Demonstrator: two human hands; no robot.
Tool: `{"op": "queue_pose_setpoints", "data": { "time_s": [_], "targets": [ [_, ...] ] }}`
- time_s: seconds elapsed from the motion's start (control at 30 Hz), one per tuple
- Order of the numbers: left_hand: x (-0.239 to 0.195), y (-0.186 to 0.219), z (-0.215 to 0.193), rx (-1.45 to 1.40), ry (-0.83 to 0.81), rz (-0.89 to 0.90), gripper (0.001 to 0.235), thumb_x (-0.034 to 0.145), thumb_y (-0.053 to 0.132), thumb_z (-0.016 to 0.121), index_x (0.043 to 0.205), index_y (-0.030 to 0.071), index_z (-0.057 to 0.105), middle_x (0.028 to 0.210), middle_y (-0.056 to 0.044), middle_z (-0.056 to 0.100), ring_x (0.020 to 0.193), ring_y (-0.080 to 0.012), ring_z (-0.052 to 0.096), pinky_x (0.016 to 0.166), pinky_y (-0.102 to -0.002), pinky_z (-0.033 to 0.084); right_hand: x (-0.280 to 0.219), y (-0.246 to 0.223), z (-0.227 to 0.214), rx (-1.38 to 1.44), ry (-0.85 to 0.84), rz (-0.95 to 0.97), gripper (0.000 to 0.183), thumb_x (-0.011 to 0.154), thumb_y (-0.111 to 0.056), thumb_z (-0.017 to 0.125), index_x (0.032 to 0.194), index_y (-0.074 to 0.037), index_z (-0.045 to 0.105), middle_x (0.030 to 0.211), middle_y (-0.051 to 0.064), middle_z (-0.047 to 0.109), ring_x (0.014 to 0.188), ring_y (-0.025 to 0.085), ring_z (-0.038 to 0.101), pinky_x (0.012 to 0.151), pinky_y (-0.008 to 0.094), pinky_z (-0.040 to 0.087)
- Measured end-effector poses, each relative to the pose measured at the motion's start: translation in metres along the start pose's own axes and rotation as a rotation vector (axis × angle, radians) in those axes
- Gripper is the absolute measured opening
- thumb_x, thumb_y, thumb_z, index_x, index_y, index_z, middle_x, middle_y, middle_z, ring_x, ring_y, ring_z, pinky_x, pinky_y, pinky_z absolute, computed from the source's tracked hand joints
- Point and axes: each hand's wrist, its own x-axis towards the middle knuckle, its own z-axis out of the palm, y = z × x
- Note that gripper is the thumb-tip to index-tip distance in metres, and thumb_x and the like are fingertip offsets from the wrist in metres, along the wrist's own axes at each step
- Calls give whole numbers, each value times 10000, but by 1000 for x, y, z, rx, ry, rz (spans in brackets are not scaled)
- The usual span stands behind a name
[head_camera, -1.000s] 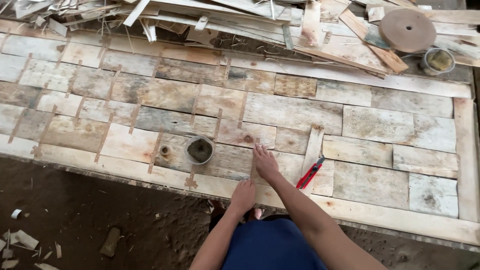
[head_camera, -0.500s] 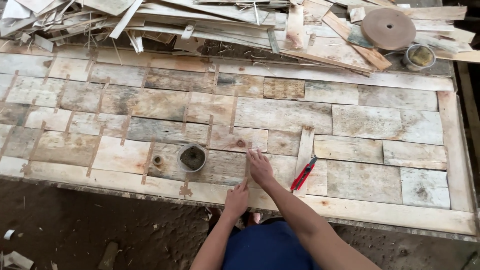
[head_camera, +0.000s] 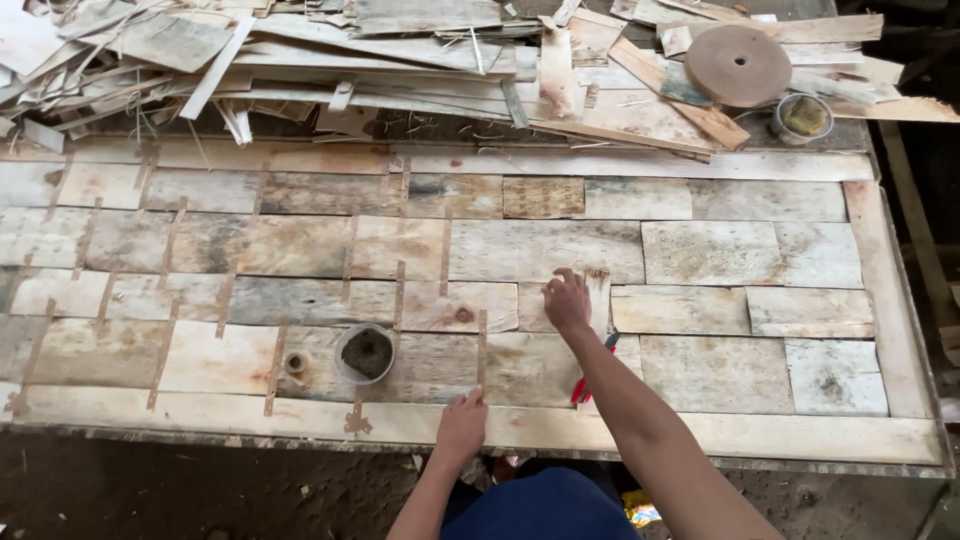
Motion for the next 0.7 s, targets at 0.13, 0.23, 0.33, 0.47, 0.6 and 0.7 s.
{"op": "queue_pose_setpoints", "data": {
  "time_s": [0.13, 0.23, 0.33, 0.47, 0.6, 0.7],
  "targets": [
    [12, -5, 10, 56, -49, -2, 272, 1002, 75, 480, 1137, 2, 704, 1463, -122, 434, 1078, -348, 564, 923, -480, 492, 27, 18, 6, 3, -16, -1, 392, 976, -151, 493, 1339, -77, 620, 1564, 64, 432, 1408, 303, 417, 1058, 531, 430],
    [17, -6, 7, 64, -45, -7, 261, 1040, 139, 510, 972, 14, 728, 1437, -118, 448, 1027, -347, 575, 831, -504, 522, 48, 13, -1, -44, -125, 29, 619, 994, -115, 476, 1589, -159, 309, 1689, 52, 232, 1561, 322, 181, 1145, 516, 369],
    [11, -10, 10, 57, 34, 30, 240, 972, 90, 481, 958, 19, 709, 1343, -103, 510, 1019, -338, 578, 906, -523, 462, 55, 3, -9, -62, -287, 82, 625, 1017, -108, 380, 1620, -191, 236, 1692, 34, 235, 1563, 292, 181, 1204, 478, 283],
    [7, -9, -8, -11, -142, 4, 338, 1047, 179, 459, 1303, 49, 636, 1609, -123, 342, 1314, -368, 450, 1053, -604, 386, 60, 0, -7, -169, -197, 12, 531, 929, 33, 466, 1422, -150, 534, 1399, 82, 537, 1258, 320, 507, 1010, 485, 455],
    [3, -10, -17, -70, -211, -28, 346, 1016, 166, 521, 1348, 108, 604, 1639, -80, 307, 1413, -334, 372, 1104, -597, 360, 61, 18, 9, -126, -138, -28, 301, 948, 25, 487, 1027, -120, 739, 1077, 76, 649, 1037, 329, 578, 844, 492, 480],
    [7, -15, -9, -114, -133, -12, 283, 1017, 179, 517, 1237, 119, 685, 1590, -93, 398, 1331, -331, 478, 1040, -528, 434, 55, 24, 1, 161, -128, 158, 169, 952, -129, 621, 971, -141, 788, 1026, 63, 715, 939, 277, 683, 742, 447, 580]
  ]
}}
